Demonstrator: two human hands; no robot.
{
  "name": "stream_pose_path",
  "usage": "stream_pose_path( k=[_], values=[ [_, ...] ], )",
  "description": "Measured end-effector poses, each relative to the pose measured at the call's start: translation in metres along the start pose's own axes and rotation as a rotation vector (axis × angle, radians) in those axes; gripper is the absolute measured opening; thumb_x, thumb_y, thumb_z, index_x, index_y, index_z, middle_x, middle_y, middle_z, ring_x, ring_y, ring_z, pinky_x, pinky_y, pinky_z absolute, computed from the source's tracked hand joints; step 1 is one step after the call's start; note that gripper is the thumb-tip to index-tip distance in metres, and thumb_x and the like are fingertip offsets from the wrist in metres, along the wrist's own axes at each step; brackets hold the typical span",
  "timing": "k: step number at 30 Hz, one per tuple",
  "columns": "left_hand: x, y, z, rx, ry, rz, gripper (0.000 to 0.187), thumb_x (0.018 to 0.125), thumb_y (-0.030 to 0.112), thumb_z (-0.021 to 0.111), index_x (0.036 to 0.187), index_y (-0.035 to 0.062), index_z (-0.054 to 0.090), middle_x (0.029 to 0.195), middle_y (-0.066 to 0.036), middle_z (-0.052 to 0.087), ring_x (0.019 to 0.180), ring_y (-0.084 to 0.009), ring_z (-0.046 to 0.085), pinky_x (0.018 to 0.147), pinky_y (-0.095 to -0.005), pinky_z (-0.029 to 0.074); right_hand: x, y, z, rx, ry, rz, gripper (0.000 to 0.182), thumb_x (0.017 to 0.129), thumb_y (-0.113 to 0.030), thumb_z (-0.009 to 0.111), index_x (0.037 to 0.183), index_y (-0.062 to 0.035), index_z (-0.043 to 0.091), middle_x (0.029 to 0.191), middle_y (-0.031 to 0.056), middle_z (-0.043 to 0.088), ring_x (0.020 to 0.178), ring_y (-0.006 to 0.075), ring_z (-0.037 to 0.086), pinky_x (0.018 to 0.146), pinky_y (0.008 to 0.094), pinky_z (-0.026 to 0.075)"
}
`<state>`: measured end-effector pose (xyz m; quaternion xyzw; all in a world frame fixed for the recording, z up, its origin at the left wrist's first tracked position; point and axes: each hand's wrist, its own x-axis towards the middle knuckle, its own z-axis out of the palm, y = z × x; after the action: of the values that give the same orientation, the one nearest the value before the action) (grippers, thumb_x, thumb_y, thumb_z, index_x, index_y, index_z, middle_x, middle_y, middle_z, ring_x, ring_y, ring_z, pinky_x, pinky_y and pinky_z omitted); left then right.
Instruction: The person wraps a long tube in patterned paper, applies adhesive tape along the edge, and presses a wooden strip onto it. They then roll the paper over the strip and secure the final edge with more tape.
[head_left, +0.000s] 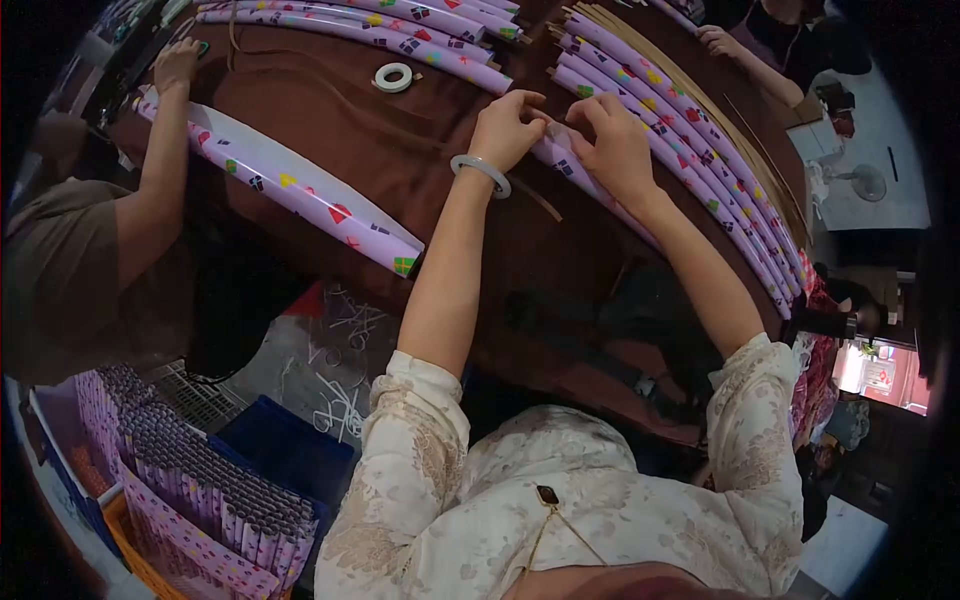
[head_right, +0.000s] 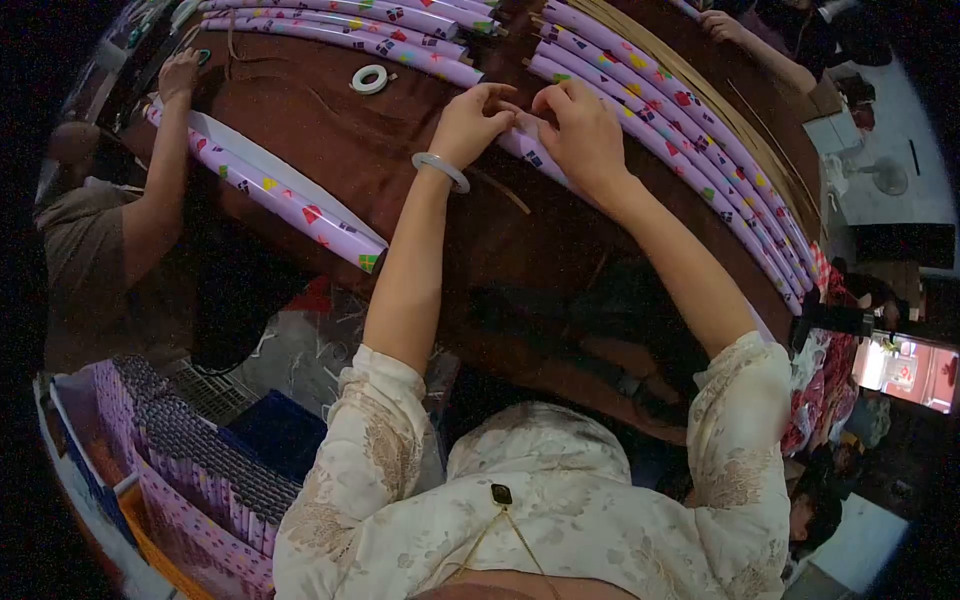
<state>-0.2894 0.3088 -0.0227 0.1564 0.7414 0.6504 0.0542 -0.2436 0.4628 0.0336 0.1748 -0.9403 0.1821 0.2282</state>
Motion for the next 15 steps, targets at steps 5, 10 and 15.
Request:
stream_pose_path(
  k=[5, 10, 15],
  values=[
    [-0.0033, 0.0039, -0.0025, 0.012, -0.023, 0.013, 0.033, 0.081, 0.008, 0.059, 0.112, -0.0029, 0.054, 0.091, -0.009, 0.065, 0.082, -0.0130, 0.061, 0.072, -0.0262, 0.049, 0.0019, 0.0030, -0.0007, 0.033, -0.108, 0.042, 0.006, 0.074, -0.012, 0.061, 0.079, -0.0094, 0.061, 0.079, 0.0079, 0.057, 0.068, 0.0286, 0.058, 0.062, 0.0395, 0.046],
    [-0.0027, -0.0005, -0.0029, -0.113, -0.066, -0.002, 0.036, 0.081, 0.007, 0.060, 0.114, -0.0028, 0.052, 0.091, -0.008, 0.063, 0.086, -0.0130, 0.060, 0.073, -0.0267, 0.049, 0.0029, 0.0014, 0.0040, 0.077, -0.099, 0.091, 0.004, 0.074, -0.013, 0.061, 0.076, -0.0095, 0.061, 0.076, 0.0069, 0.057, 0.070, 0.0279, 0.058, 0.063, 0.0397, 0.045],
    [-0.0052, 0.0079, -0.0034, -0.102, -0.063, -0.031, 0.037, 0.081, 0.007, 0.061, 0.115, -0.0026, 0.052, 0.091, -0.008, 0.063, 0.084, -0.0127, 0.060, 0.071, -0.0266, 0.049, 0.0061, -0.0013, 0.0013, -0.110, -0.057, -0.028, 0.010, 0.073, -0.021, 0.064, 0.074, -0.0112, 0.061, 0.075, 0.0038, 0.057, 0.071, 0.0245, 0.057, 0.063, 0.0373, 0.042]
  ],
)
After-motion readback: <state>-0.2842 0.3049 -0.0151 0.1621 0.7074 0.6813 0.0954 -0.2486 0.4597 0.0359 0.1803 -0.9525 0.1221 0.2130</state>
